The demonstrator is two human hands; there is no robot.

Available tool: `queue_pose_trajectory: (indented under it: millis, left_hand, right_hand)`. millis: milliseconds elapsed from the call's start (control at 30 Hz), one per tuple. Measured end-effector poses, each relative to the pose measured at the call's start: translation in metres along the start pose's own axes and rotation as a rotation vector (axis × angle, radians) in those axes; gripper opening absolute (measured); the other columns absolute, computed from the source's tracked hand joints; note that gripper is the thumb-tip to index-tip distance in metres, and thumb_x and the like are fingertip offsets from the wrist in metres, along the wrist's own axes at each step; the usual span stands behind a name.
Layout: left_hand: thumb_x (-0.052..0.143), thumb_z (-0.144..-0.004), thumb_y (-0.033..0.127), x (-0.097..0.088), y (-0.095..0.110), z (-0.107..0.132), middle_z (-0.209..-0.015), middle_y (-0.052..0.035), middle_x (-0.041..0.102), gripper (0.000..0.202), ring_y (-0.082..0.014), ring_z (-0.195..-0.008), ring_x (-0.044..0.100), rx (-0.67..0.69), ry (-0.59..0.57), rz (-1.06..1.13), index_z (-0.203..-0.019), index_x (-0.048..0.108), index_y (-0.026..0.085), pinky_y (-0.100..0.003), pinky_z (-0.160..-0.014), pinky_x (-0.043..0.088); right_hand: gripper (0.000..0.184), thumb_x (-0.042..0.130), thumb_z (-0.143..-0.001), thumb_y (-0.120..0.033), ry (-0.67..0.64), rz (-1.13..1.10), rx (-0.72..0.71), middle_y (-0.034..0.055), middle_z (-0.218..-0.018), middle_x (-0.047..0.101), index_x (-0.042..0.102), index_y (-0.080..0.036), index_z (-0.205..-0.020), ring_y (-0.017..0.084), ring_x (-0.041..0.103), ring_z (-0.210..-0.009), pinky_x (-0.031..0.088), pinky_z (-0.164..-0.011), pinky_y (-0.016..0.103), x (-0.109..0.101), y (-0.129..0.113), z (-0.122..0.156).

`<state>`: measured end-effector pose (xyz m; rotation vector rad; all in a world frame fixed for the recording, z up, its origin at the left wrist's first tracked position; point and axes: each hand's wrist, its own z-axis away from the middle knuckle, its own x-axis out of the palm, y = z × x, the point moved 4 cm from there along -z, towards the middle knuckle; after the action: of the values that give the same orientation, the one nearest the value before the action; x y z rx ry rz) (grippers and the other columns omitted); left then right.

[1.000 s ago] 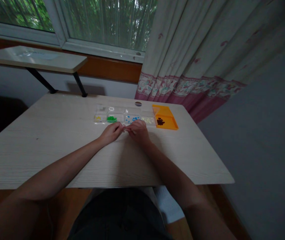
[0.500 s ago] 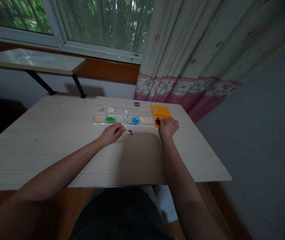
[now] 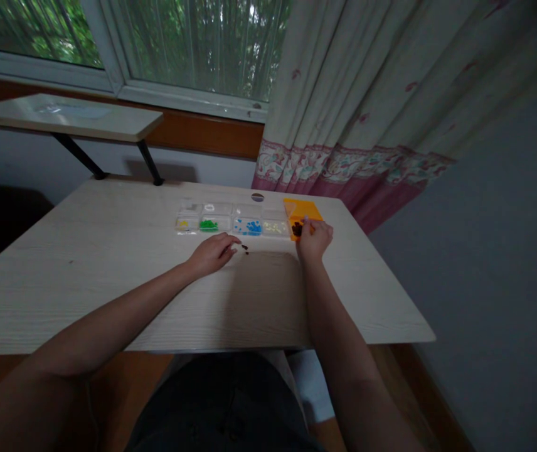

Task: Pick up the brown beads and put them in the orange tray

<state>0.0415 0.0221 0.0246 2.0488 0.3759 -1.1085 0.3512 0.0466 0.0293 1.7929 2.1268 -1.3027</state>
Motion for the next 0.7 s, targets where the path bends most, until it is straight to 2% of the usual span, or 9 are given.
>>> queue_pose_trajectory:
  millis: [200, 300, 467, 700]
  left_hand:
    - [0.048, -0.091, 0.022, 0.005, 0.004, -0.008, -0.111, -0.0091, 0.063, 0.032, -0.0234, -0.106, 0.059, 0.02, -0.077, -0.039, -0.121, 0.059, 0.022, -0.037, -0.095, 0.046]
    - [0.053, -0.089, 0.023, 0.01, 0.003, -0.015, -0.11, -0.0093, 0.062, 0.03, -0.0229, -0.101, 0.06, -0.033, -0.07, -0.02, -0.118, 0.061, 0.021, -0.037, -0.092, 0.046]
    - [0.058, -0.086, 0.024, 0.015, 0.002, -0.021, -0.095, -0.0072, 0.061, 0.021, -0.02, -0.084, 0.058, -0.127, -0.005, -0.002, -0.105, 0.065, 0.018, -0.033, -0.08, 0.046]
    - [0.052, -0.09, 0.024, 0.019, 0.003, -0.022, -0.094, -0.0053, 0.06, 0.015, -0.0198, -0.086, 0.058, -0.112, 0.005, -0.03, -0.099, 0.064, 0.021, -0.031, -0.076, 0.044]
  right_hand:
    - [0.039, 0.044, -0.095, -0.04, -0.07, -0.018, -0.117, 0.0086, -0.088, 0.069, 0.074, -0.017, -0.085, 0.022, 0.053, -0.09, 0.036, -0.09, 0.037, 0.01, -0.013, 0.003]
    - [0.035, 0.046, -0.094, -0.037, -0.087, -0.027, -0.146, 0.0075, -0.088, 0.068, 0.074, -0.018, -0.084, 0.022, 0.053, -0.09, 0.036, -0.089, 0.037, 0.014, -0.02, 0.006]
    - [0.03, 0.05, -0.092, -0.033, -0.12, -0.047, -0.21, 0.0076, -0.089, 0.069, 0.075, -0.019, -0.084, 0.022, 0.053, -0.092, 0.036, -0.088, 0.036, 0.019, -0.033, 0.011]
    - [0.028, 0.051, -0.093, -0.031, -0.189, -0.081, -0.332, 0.0074, -0.087, 0.069, 0.075, -0.02, -0.085, 0.022, 0.055, -0.091, 0.038, -0.087, 0.036, 0.026, -0.043, 0.015]
